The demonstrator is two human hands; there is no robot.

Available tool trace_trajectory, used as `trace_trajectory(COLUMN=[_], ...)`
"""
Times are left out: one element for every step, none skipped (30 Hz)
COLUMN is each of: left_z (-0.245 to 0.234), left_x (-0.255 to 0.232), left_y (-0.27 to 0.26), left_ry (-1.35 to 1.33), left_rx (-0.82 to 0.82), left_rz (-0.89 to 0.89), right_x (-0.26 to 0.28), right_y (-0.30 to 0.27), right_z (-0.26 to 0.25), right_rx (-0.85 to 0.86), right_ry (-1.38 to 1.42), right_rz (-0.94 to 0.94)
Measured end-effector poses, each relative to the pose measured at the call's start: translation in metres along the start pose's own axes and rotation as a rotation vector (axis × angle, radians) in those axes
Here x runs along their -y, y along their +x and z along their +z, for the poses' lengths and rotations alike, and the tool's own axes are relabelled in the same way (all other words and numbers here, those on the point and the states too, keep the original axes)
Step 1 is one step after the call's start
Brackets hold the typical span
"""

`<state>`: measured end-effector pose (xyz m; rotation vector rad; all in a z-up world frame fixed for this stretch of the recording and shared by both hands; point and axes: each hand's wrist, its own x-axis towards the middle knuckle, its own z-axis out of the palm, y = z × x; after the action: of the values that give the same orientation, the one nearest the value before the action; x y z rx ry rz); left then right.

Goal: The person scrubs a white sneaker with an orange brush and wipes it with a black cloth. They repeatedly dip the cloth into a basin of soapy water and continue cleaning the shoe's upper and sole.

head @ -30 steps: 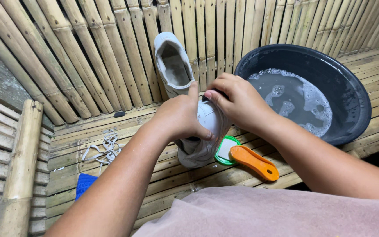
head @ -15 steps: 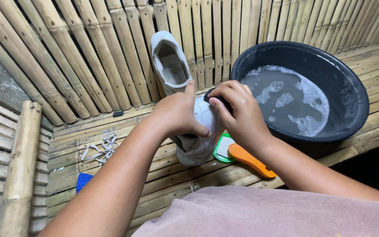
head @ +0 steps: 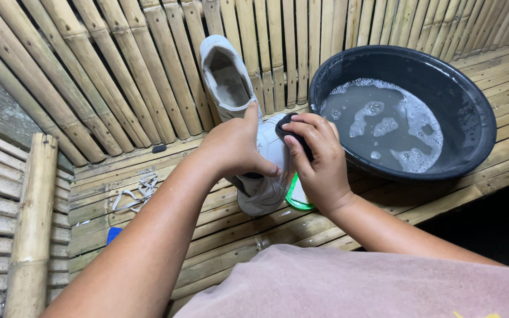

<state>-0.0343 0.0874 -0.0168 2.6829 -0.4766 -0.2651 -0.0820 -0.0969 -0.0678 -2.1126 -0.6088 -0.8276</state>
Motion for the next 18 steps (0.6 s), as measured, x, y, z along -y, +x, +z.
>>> trace_trajectory(left_z=[0.0,0.001,0.001,0.002,0.002,0.002,0.002,0.002,0.002,0.003,0.003,0.004,0.004,0.004,0.004,0.004,0.004,0.004], left_x=[0.0,-0.001,-0.001,-0.001,-0.001,-0.001,-0.001,0.0,0.001,0.002,0.002,0.002,0.002,0.002,0.002,0.001,0.001,0.0], left_y=[0.0,0.0,0.0,0.001,0.001,0.001,0.001,0.001,0.0,0.0,-0.001,-0.002,-0.002,-0.003,-0.004,-0.005,-0.006,-0.007], left_ry=[0.0,0.001,0.0,0.005,0.012,0.019,0.01,0.002,-0.005,-0.003,-0.003,-0.002,-0.006,-0.01,-0.014,-0.01,-0.007,-0.004], left_rx=[-0.004,-0.008,-0.012,-0.01,-0.008,-0.006,-0.013,-0.02,-0.025,-0.03,-0.036,-0.043,-0.046,-0.05,-0.055,-0.051,-0.047,-0.043], left_rz=[0.001,0.003,0.003,-0.005,-0.012,-0.02,-0.024,-0.028,-0.03,-0.027,-0.025,-0.024,-0.022,-0.021,-0.019,-0.027,-0.034,-0.041], right_x=[-0.001,-0.002,-0.002,-0.003,-0.004,-0.004,-0.005,-0.005,-0.005,-0.006,-0.006,-0.006,-0.006,-0.006,-0.007,-0.007,-0.007,-0.007], right_y=[-0.001,-0.002,-0.003,-0.004,-0.005,-0.006,-0.007,-0.008,-0.01,-0.012,-0.013,-0.014,-0.014,-0.014,-0.015,-0.015,-0.015,-0.016], right_z=[0.001,0.001,0.002,0.002,0.003,0.003,0.004,0.005,0.005,0.006,0.006,0.006,0.007,0.008,0.008,0.008,0.008,0.009], right_rx=[-0.008,-0.015,-0.02,-0.025,-0.031,-0.034,-0.035,-0.037,-0.039,-0.041,-0.04,-0.042,-0.044,-0.047,-0.049,-0.051,-0.053,-0.051], right_ry=[-0.001,-0.002,-0.004,-0.006,-0.007,-0.009,-0.01,-0.011,-0.009,-0.007,-0.003,-0.003,-0.002,-0.002,-0.005,-0.008,-0.011,-0.011], right_rz=[0.0,0.0,-0.003,-0.005,-0.007,-0.015,-0.023,-0.031,-0.032,-0.033,-0.036,-0.038,-0.04,-0.041,-0.045,-0.049,-0.053,-0.057])
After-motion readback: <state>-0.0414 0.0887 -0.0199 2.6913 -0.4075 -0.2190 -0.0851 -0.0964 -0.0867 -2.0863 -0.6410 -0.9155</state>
